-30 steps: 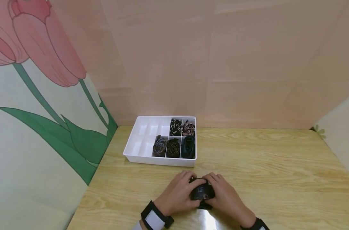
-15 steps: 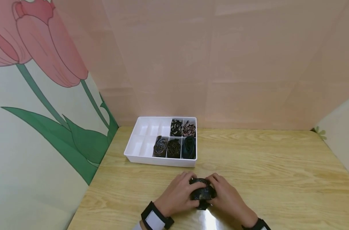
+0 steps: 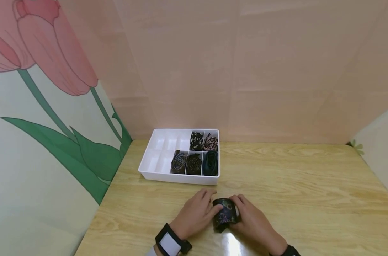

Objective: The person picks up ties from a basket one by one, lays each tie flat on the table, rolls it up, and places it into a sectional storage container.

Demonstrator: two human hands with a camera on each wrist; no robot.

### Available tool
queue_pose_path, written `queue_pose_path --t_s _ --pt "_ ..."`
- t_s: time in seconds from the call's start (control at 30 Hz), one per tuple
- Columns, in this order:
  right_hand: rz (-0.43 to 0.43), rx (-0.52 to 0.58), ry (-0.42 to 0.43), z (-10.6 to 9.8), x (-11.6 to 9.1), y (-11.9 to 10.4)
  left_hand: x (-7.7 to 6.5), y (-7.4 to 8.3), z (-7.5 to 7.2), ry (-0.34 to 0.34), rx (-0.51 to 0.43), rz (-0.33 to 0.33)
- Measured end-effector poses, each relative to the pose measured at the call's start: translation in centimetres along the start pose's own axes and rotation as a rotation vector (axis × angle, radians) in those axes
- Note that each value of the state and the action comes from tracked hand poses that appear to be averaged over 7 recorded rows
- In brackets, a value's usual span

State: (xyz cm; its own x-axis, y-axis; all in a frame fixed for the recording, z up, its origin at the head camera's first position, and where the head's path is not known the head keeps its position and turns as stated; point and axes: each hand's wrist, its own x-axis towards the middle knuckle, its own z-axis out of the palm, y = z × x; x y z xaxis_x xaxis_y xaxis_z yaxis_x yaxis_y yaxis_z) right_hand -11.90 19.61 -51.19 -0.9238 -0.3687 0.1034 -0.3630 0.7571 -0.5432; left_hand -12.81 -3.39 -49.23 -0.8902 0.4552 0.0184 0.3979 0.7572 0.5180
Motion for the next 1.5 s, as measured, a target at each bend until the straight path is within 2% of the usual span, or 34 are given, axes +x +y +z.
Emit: queue_pose_path --t_s 0.1,0.2,0.3,0.37,0.53,0.63,0.73,0.8,0.87,0.97,1.13,1.27,1.37,1.5 --pt "0.018 0.004 -0.035 0.0 -0.1 -0.1 0.1 -0.3 0.5 -0.059 -0.045 -0.108" --pt "-0.009 0.026 -0.051 0.1 -0.2 -0.3 0.3 0.0 1.1 -0.087 -0.081 -0.147" --pt "-0.054 0.030 -0.019 0.2 -0.2 -0.5 0.6 0.6 1.6 -0.057 -0.127 -0.153" --pt "-0.079 0.013 0.027 0.3 0.0 -0.6 0.9 0.9 1.7 -0.039 -0.190 -0.150" --pt "-0.163 0.032 0.132 0.0 0.6 -0.2 1.4 1.1 1.4 -0.004 -0.478 -0.138" --pt "-0.246 0.152 0.121 -0.8 1.0 0.1 1.5 0.8 0.8 0.037 -0.579 -0.119" --pt "-0.299 0.288 0.076 -1.6 1.3 0.3 1.7 0.3 0.3 0.089 -0.549 -0.074" --pt "-0.293 0.347 0.051 -2.0 1.5 0.4 1.7 -0.1 0.3 0.112 -0.506 -0.035" --pt "-0.280 0.336 0.046 -2.1 1.7 0.5 1.7 -0.5 0.3 0.111 -0.479 -0.002" --pt "-0.258 0.270 0.062 -1.7 1.8 0.7 1.5 -0.9 0.7 0.064 -0.458 0.033" --pt "-0.236 0.238 0.077 -0.9 1.5 1.0 1.1 -1.2 1.4 0.007 -0.417 0.054" --pt "-0.179 0.245 0.054 -0.7 1.3 1.0 0.9 -1.0 1.3 0.020 -0.396 0.044" --pt "-0.153 0.218 0.069 -0.6 1.4 0.8 0.9 -0.7 1.1 0.042 -0.367 0.033" --pt "-0.229 0.192 0.155 -0.5 1.6 0.3 0.9 -0.5 0.9 0.099 -0.332 0.049"
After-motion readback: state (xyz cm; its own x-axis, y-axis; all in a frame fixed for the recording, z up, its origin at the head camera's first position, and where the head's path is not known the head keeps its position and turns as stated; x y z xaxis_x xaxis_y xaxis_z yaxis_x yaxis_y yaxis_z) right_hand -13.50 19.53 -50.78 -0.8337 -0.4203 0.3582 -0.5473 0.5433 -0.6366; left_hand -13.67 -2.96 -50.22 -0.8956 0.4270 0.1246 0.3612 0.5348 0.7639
